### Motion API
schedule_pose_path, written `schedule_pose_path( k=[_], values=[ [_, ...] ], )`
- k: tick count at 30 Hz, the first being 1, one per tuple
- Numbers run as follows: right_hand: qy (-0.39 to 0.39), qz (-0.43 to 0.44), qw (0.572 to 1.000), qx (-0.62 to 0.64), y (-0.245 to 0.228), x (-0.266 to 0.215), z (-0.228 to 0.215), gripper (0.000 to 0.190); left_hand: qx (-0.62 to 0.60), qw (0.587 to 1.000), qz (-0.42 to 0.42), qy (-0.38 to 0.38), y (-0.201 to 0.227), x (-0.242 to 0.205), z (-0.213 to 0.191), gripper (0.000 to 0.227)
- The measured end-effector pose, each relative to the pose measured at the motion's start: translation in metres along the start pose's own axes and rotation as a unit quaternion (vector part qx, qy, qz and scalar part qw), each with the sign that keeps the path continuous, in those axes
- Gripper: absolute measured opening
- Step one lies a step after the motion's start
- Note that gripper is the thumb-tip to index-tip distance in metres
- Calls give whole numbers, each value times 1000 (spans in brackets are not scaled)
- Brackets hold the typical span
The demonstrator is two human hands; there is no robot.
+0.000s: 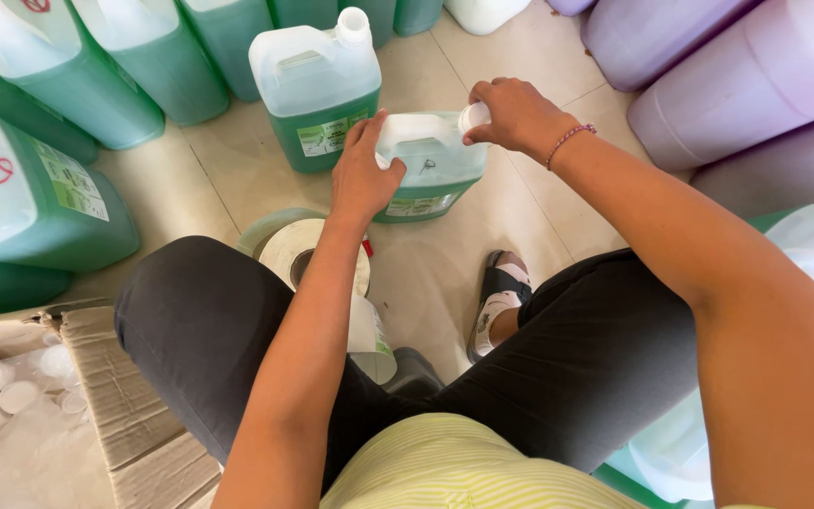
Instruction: The person marks the caps of plastic jugs with a marker, applies labels to the jugs, and then inserts seals into the openings before screwing the caps back on.
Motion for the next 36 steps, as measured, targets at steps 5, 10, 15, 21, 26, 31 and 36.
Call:
schedule_pose_path(
  k=[5, 10, 15, 21, 26, 31, 36],
  values=[
    [-49, 74, 996, 2, 7, 1, 4, 65, 7, 1000, 20, 7, -3, -2, 6, 80],
    [18, -17, 1000, 19, 1, 2, 6, 54, 16, 1000, 27, 1, -8, -2, 8, 85],
    [15, -82, 997, 7, -4, 0, 16, 45, 20, 1000, 21, -3, -10, -2, 11, 89],
    [-1, -31, 999, -13, 2, 3, 15, 46, 26, 999, 15, -16, -8, -2, 12, 92],
    [-28, 60, 998, -14, 14, 7, 15, 62, 29, 999, 15, -18, -5, -3, 12, 95],
    [-47, 113, 992, -30, 9, -3, 11, 73, 22, 999, 32, -14, -5, -8, 9, 95],
    [-26, 17, 999, 29, -4, -5, 12, 60, 7, 1000, 3, -28, -9, -3, 10, 92]
  ],
)
Point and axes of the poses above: each hand's wrist, its own x-axis towards the middle knuckle, its own z-axis out of the palm, y = z × x, the point moved 9 cm from there along x, towards the middle knuckle, and after that the axes turned 7 degrees about -z, right-handed, at the moved point
